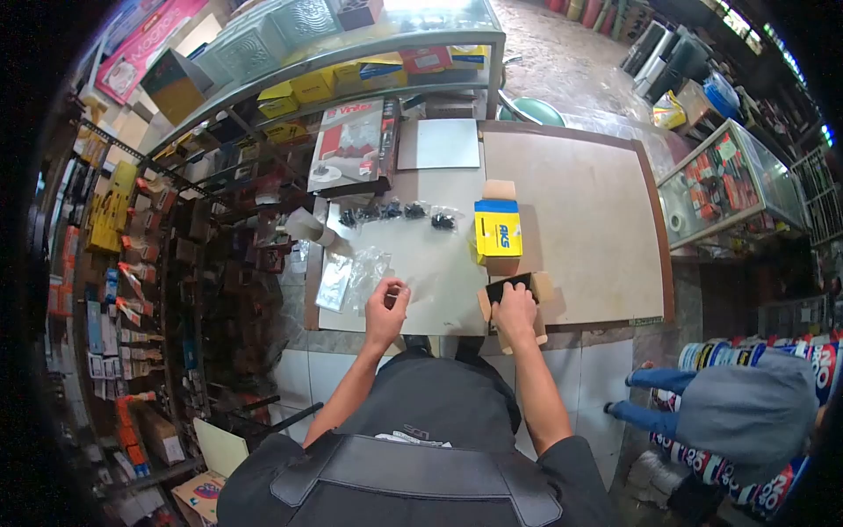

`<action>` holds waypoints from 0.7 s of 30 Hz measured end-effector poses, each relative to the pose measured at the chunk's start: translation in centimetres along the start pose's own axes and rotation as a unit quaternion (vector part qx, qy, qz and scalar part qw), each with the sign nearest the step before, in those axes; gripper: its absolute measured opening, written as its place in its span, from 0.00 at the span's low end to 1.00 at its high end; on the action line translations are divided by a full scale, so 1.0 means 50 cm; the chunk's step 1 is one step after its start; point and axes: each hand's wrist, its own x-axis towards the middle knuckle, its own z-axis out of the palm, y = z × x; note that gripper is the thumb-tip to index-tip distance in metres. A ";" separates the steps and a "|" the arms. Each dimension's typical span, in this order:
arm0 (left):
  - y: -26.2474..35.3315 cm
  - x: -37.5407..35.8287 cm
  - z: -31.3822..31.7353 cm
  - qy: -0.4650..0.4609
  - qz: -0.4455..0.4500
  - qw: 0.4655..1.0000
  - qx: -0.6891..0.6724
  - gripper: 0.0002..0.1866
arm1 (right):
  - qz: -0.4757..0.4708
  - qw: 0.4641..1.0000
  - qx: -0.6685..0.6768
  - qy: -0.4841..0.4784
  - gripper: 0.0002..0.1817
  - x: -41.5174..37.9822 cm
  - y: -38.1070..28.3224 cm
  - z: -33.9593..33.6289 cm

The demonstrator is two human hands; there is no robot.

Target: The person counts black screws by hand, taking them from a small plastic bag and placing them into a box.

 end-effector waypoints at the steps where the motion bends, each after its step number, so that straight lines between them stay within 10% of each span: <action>1: 0.006 -0.004 0.008 0.003 -0.013 1.000 -0.013 0.07 | 0.002 1.000 -0.011 -0.015 0.25 0.004 0.002 0.001; 21: -0.010 -0.047 0.064 0.078 -0.035 0.996 -0.018 0.08 | -0.061 0.992 0.100 -0.040 0.22 0.021 0.047 -0.008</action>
